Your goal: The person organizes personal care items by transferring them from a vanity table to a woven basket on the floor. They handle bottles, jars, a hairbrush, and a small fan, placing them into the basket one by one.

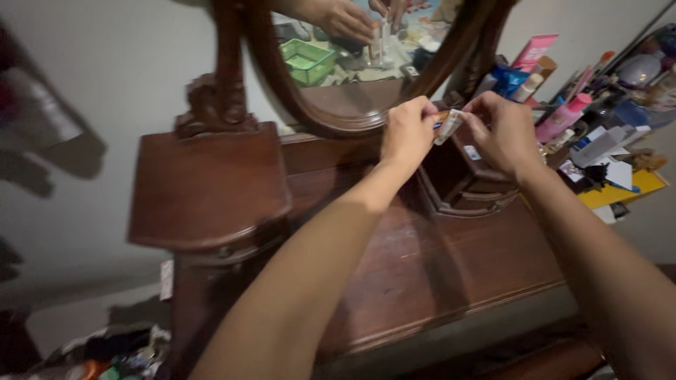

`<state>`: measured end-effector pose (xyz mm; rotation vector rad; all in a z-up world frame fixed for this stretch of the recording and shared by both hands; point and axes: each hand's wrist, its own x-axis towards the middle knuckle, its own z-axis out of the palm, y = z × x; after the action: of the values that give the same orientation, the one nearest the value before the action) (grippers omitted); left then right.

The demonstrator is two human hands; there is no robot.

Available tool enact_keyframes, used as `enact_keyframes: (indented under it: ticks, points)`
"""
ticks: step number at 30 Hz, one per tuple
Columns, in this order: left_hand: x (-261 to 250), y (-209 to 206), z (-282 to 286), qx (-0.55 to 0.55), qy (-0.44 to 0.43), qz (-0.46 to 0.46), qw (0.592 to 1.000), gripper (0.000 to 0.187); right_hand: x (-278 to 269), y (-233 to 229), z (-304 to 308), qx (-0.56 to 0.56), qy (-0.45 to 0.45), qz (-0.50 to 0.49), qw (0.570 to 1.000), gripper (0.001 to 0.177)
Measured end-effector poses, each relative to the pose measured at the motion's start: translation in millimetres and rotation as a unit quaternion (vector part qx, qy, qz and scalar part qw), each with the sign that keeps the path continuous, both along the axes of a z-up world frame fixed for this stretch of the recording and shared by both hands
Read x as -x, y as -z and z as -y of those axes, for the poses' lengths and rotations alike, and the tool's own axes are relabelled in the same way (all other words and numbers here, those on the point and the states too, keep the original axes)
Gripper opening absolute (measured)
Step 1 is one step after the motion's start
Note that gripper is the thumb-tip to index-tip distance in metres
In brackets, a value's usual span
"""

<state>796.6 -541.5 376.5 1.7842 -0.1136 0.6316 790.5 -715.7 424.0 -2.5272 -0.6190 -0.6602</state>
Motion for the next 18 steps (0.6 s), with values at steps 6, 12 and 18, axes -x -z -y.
enact_keyframes:
  ticks: [6, 12, 18]
  points:
    - [113.8, -5.8, -97.8, 0.008, -0.025, 0.031, 0.999, 0.009, 89.3, -14.6, -93.1, -0.023, -0.044, -0.081, 0.995, 0.017]
    - [273.5, -2.9, -200.7, 0.003, -0.035, 0.040, 0.999, 0.010, 210.9, -16.3, -188.3, 0.015, -0.093, -0.141, 0.986, 0.017]
    - [441.0, 18.8, -300.5, -0.006, -0.113, -0.001, 0.994, 0.011, 337.1, 8.2, -293.1, -0.004, -0.211, -0.224, 0.951, 0.015]
